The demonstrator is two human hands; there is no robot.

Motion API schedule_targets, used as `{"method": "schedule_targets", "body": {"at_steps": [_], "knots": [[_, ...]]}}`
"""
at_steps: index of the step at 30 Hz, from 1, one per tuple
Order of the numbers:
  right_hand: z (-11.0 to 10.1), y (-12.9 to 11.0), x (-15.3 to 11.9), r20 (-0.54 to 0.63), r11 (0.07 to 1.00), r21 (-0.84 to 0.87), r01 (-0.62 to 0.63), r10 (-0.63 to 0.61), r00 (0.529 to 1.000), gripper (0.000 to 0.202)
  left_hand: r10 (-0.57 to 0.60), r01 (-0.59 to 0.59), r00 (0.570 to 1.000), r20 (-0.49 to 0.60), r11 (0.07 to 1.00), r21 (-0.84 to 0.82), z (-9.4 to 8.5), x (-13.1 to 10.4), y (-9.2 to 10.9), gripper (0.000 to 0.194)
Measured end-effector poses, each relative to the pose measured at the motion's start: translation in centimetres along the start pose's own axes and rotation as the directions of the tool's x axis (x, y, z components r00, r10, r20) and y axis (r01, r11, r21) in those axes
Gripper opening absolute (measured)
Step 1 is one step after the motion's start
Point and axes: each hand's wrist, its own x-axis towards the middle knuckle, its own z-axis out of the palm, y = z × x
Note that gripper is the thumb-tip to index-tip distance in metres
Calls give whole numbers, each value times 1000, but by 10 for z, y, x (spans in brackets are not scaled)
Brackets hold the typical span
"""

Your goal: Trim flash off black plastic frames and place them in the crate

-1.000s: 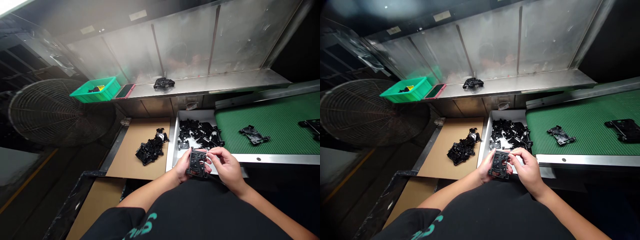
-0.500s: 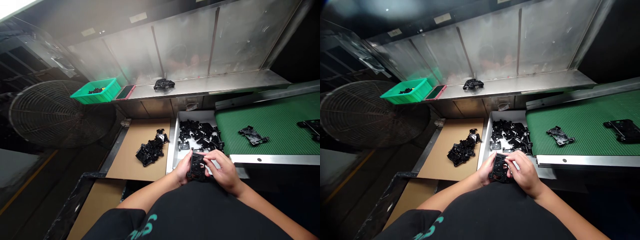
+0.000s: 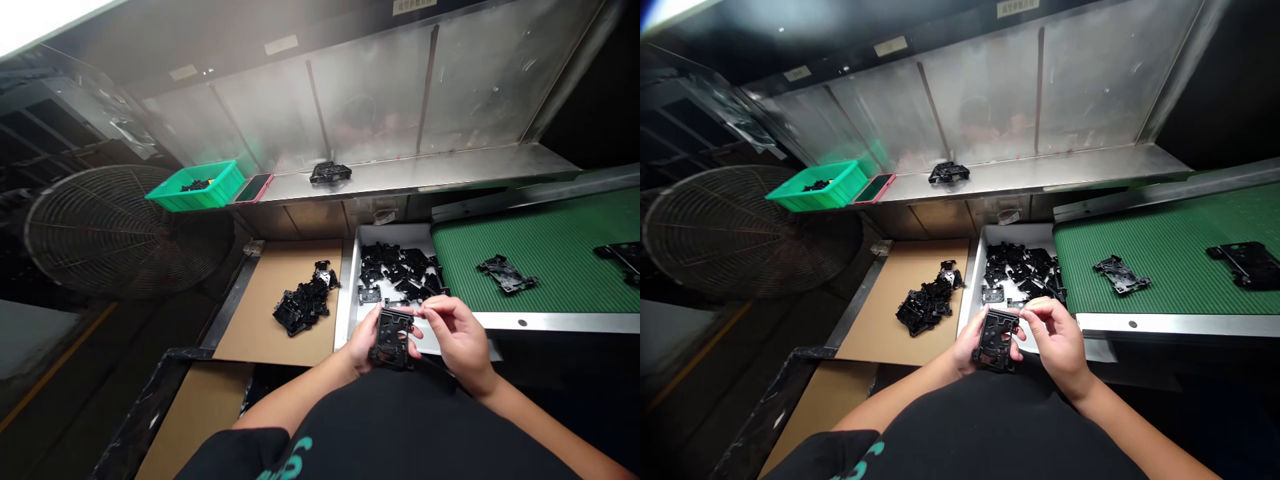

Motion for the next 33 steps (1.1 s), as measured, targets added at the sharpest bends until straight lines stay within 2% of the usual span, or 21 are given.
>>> {"method": "schedule_targets", "body": {"at_steps": [5,7,9,11,12,14,16,18,20,22,23,25,27,28,30,33], "knots": [[0,-1,3,-49,990,59,-129,132,990,7,-15,25,997,-75,990,136,4,-7,0,79],[-1,-1,5,-59,987,65,-144,148,987,9,14,23,989,-150,971,240,2,-8,3,84],[-3,0,6,-65,987,65,-145,149,987,10,90,6,964,-249,932,363,-7,-8,12,85],[-6,2,6,-71,988,58,-143,147,987,10,218,2,905,-366,856,517,-28,-8,29,80],[-7,3,5,-74,988,54,-143,147,986,10,295,16,859,-419,802,597,-42,-8,41,76],[-11,5,4,-86,988,40,-150,153,984,11,458,96,740,-493,654,751,-74,-11,68,74],[-15,6,2,-102,986,24,-165,166,981,11,574,214,646,-503,497,841,-105,-15,95,75],[-19,7,1,-124,984,9,-180,180,976,12,639,326,597,-485,360,874,-129,-17,116,70],[-22,8,1,-149,982,-4,-191,188,971,12,676,404,582,-451,241,882,-141,-14,127,65],[-25,8,0,-172,981,-12,-196,191,966,13,688,429,609,-394,132,894,-142,-2,125,62],[-27,8,0,-182,980,-15,-199,193,964,12,677,419,644,-357,80,905,-139,8,120,60],[-28,7,-1,-199,978,-21,-210,202,959,13,606,353,747,-275,-11,935,-128,34,99,52],[-29,6,-3,-208,975,-22,-221,212,955,13,471,250,861,-192,-63,966,-115,65,68,42],[-29,5,-4,-210,975,-20,-223,213,954,13,394,200,906,-157,-70,977,-108,80,51,38],[-29,2,-6,-208,977,-17,-215,206,956,12,274,138,954,-119,-53,989,-98,106,17,37],[-29,-1,-9,-199,982,-11,-189,183,963,10,213,144,965,-150,41,989,-90,128,-19,42]]}}
